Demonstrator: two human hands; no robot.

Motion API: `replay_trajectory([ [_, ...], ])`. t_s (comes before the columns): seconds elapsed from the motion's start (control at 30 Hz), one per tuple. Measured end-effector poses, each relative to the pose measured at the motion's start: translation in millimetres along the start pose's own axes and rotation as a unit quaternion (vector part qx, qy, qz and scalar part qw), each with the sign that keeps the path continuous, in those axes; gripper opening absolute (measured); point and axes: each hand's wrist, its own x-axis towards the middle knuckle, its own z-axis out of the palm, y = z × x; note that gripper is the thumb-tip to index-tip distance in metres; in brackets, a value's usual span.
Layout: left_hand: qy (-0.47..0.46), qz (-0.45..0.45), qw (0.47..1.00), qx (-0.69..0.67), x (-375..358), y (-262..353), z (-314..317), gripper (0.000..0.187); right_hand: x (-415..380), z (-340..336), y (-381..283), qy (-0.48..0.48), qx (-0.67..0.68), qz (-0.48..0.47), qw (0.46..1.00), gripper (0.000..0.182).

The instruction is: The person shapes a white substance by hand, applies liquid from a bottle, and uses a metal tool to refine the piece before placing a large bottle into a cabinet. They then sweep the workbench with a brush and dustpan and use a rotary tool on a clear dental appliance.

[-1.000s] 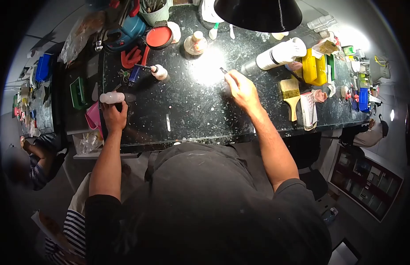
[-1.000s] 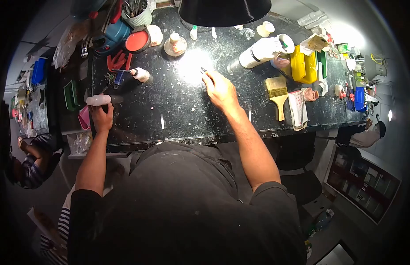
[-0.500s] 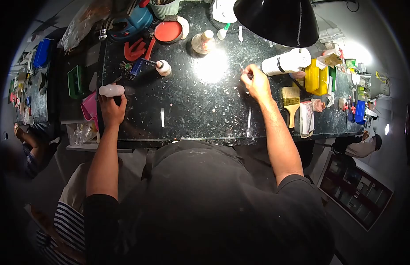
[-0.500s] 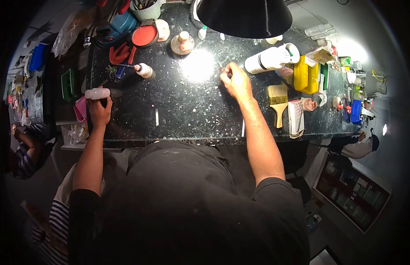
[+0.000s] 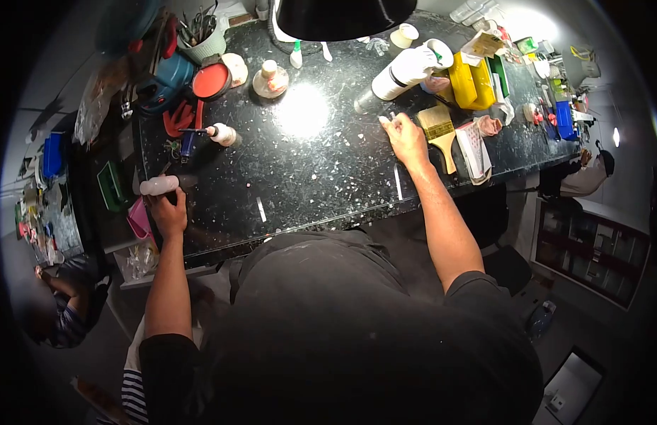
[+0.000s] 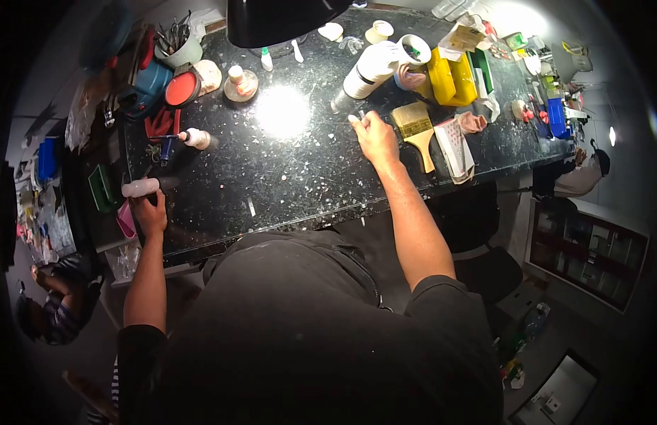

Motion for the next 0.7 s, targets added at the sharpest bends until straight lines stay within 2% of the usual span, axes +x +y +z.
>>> replay_trajectory([
  [0.03, -0.012, -0.009, 1.000, -0.006, 0, 1, -1, 0.052, 6, 5, 14, 0.020, 0.059, -0.008, 0.998, 0.033],
  [0.07, -0.010, -0.006, 1.000, -0.007, 0, 1, 0, 0.052, 7, 11, 21, 0.023, 0.060, -0.007, 0.998, 0.033],
  [0.13, -0.010, -0.005, 1.000, 0.006, -1, -1, 1, 0.053, 9, 23, 29, 0.185, 0.074, -0.189, 0.961, 0.031],
  [0.17, -0.008, -0.002, 1.000, 0.007, -2, -2, 1, 0.053, 14, 27, 32, 0.222, 0.041, -0.212, 0.951, 0.027],
  [0.2, -0.004, -0.004, 1.000, 0.007, -2, -3, 2, 0.054, 13, 21, 29, 0.225, 0.042, -0.212, 0.950, 0.027],
  [0.27, 0.000, -0.005, 1.000, 0.006, -2, -4, 5, 0.054, 6, -6, 16, 0.180, 0.087, -0.108, 0.974, 0.028],
  [0.3, -0.010, -0.008, 1.000, 0.007, -3, -6, 6, 0.058, 5, -22, 14, 0.108, 0.118, 0.002, 0.987, 0.026],
  [0.4, -0.010, -0.021, 1.000, 0.000, -7, -8, 5, 0.062, 19, -25, 34, 0.241, 0.172, -0.082, 0.952, 0.024],
  [0.47, 0.000, -0.032, 0.999, -0.008, -8, -7, 9, 0.064, 10, -38, 15, 0.203, 0.131, -0.075, 0.968, 0.029],
  [0.57, 0.003, -0.016, 1.000, -0.005, -6, -7, 7, 0.067, -4, -21, -38, 0.065, 0.072, -0.125, 0.987, 0.033],
  [0.6, -0.006, -0.013, 1.000, -0.006, -4, -3, 3, 0.067, -4, -9, -55, 0.074, 0.069, -0.184, 0.978, 0.033],
  [0.67, 0.021, -0.022, 0.998, -0.061, -3, -4, 3, 0.067, -4, 24, -89, 0.096, 0.180, -0.314, 0.927, 0.031],
  [0.7, 0.029, -0.037, 0.995, -0.086, -3, -6, 4, 0.066, -6, 39, -109, 0.079, 0.206, -0.331, 0.918, 0.029],
])
